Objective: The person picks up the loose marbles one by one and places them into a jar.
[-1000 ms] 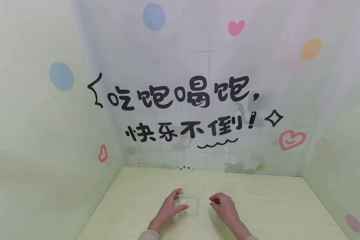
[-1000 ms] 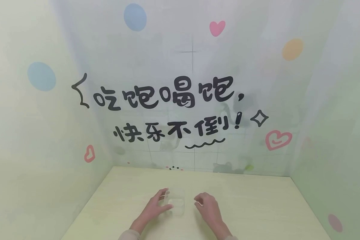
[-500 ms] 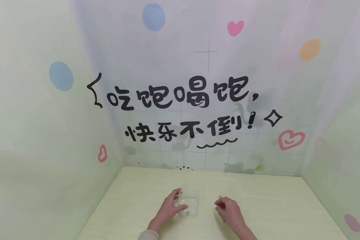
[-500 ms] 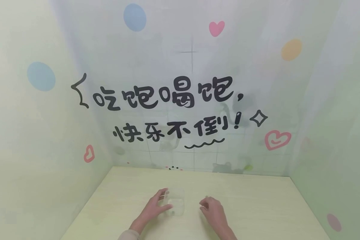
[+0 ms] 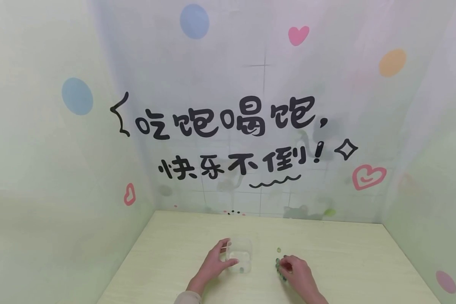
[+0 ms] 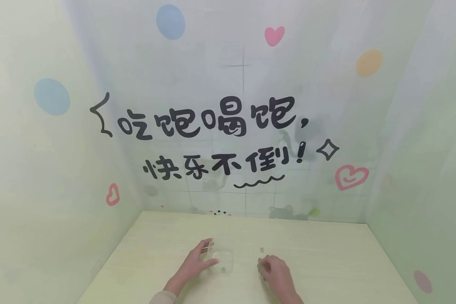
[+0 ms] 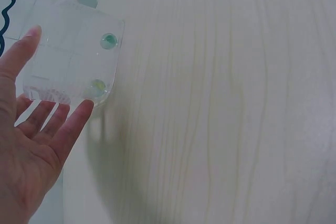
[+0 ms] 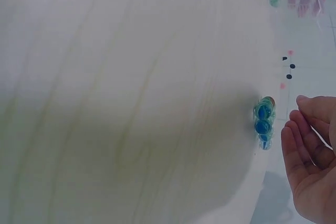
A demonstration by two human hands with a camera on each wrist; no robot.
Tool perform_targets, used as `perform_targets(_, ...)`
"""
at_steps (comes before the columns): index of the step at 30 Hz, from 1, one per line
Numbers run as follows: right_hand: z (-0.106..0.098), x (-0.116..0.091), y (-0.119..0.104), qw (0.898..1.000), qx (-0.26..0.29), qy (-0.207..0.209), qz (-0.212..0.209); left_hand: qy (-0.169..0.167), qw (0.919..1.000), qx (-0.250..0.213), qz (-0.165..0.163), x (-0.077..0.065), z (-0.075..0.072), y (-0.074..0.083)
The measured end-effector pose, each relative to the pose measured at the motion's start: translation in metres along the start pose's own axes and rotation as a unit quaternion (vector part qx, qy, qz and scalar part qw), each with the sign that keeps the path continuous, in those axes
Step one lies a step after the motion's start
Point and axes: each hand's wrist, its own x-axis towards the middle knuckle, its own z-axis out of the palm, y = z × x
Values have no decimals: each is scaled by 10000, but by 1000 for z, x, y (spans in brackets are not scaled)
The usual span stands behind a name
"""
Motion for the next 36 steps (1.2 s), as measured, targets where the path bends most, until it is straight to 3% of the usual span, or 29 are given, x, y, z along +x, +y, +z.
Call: perform_targets(36,-4,-11,17,9977,98,-654,135,4,10000,-12,-2,-1,-1,1)
